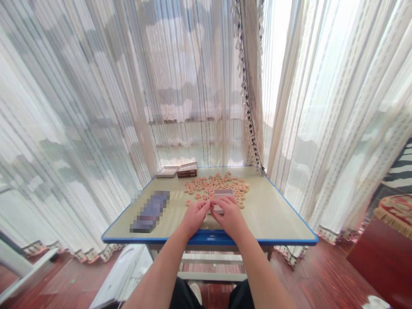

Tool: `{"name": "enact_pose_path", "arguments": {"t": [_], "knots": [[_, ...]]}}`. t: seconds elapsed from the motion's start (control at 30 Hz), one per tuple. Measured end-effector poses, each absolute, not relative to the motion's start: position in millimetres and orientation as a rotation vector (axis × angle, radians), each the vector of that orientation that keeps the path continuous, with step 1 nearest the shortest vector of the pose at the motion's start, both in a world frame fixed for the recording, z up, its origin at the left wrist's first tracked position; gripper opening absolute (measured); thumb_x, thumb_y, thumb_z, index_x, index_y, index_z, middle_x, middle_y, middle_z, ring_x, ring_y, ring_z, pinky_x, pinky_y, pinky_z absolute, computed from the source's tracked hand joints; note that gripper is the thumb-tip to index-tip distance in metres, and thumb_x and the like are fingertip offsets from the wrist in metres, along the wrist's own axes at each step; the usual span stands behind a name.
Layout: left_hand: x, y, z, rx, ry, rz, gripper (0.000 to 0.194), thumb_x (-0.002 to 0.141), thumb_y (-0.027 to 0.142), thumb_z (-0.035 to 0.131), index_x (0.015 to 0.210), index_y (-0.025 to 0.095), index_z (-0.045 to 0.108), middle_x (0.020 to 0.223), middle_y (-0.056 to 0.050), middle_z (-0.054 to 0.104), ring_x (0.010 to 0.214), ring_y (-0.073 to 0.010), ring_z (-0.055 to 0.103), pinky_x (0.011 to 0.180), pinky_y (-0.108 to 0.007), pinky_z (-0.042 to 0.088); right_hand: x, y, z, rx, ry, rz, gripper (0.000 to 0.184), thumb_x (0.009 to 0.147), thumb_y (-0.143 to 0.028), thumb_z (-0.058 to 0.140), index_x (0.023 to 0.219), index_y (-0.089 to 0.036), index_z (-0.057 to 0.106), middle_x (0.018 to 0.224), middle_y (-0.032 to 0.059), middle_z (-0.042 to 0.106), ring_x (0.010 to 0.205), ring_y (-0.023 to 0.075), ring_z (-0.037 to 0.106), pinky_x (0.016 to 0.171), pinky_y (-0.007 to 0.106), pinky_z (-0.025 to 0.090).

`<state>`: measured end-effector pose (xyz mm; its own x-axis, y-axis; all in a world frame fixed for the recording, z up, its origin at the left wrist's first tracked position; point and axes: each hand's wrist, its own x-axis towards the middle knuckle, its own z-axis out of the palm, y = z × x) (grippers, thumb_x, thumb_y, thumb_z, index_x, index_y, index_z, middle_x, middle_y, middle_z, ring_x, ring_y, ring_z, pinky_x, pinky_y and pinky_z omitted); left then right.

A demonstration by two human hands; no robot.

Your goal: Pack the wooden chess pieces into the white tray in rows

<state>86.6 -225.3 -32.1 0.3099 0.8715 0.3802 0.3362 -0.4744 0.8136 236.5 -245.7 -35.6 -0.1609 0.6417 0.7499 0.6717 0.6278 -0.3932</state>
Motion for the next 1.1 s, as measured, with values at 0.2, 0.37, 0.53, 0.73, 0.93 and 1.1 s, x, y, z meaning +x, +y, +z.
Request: {"name": "enact_pose_path", "arguments": {"t": [0.2, 0.37, 0.53, 0.73, 0.93, 1.1], "knots": [[87.0, -231.0, -27.6, 2.015, 1.208, 1.121, 0.044, 0.089, 0.041, 0.030, 0.082, 0.016, 0.066, 0.075, -0.004, 0.067, 0.074, -0.0153, 0.059, 0.069, -0.024, 0.043, 234.6, -248.7, -34.0, -1.137, -1.802, -0.064, 0.011, 0.075, -0.027, 0.058, 0.083, -0.022, 0.064, 0.081, 0.0030, 0.067, 0.084, 0.0216, 0.056, 0.085, 0.038, 0.041], [81.9, -224.4, -30.6, 1.887, 1.628, 1.332, 0.039, 0.089, 0.037, 0.029, 0.080, 0.018, 0.062, 0.076, -0.004, 0.065, 0.073, -0.0149, 0.058, 0.067, -0.024, 0.039, 235.2, -247.1, -36.5, -1.264, -1.769, -0.145, 0.013, 0.073, -0.028, 0.058, 0.082, -0.021, 0.065, 0.081, 0.0035, 0.068, 0.084, 0.0218, 0.056, 0.087, 0.038, 0.038], [81.5, -219.3, -35.7, 2.048, 1.645, 1.162, 0.035, 0.086, 0.035, 0.035, 0.066, 0.018, 0.059, 0.061, -0.002, 0.060, 0.064, -0.0140, 0.053, 0.061, -0.024, 0.035, 236.7, -241.7, -40.6, -1.357, -1.729, -0.122, 0.015, 0.072, -0.031, 0.058, 0.079, -0.021, 0.067, 0.078, 0.0034, 0.069, 0.084, 0.0220, 0.055, 0.087, 0.037, 0.036], [83.5, -222.0, -34.5, 2.088, 1.638, 1.101, 0.032, 0.084, 0.035, 0.038, 0.068, 0.018, 0.060, 0.063, -0.003, 0.061, 0.064, -0.0145, 0.053, 0.061, -0.024, 0.034, 238.1, -236.2, -43.6, -1.599, -1.620, -0.083, 0.020, 0.070, -0.037, 0.057, 0.078, -0.023, 0.069, 0.080, 0.0027, 0.069, 0.091, 0.0250, 0.052, 0.086, 0.039, 0.035], [82.3, -222.8, -35.2, 2.093, 1.604, 1.106, 0.033, 0.085, 0.035, 0.038, 0.069, 0.018, 0.061, 0.064, -0.004, 0.062, 0.064, -0.0147, 0.053, 0.061, -0.025, 0.033, 238.1, -234.6, -45.7, -1.741, -1.606, -0.068, 0.020, 0.072, -0.037, 0.055, 0.075, -0.028, 0.072, 0.094, 0.0047, 0.066, 0.099, 0.0282, 0.045, 0.084, 0.042, 0.033], [82.9, -221.8, -37.2, 2.093, 1.603, 1.108, 0.032, 0.085, 0.035, 0.039, 0.070, 0.017, 0.062, 0.063, -0.003, 0.062, 0.060, -0.0134, 0.051, 0.058, -0.024, 0.030, 239.2, -237.2, -45.8, -1.726, -1.593, -0.076, 0.024, 0.076, -0.036, 0.051, 0.078, -0.028, 0.073, 0.098, 0.0020, 0.066, 0.100, 0.0260, 0.044, 0.087, 0.040, 0.032]]}}
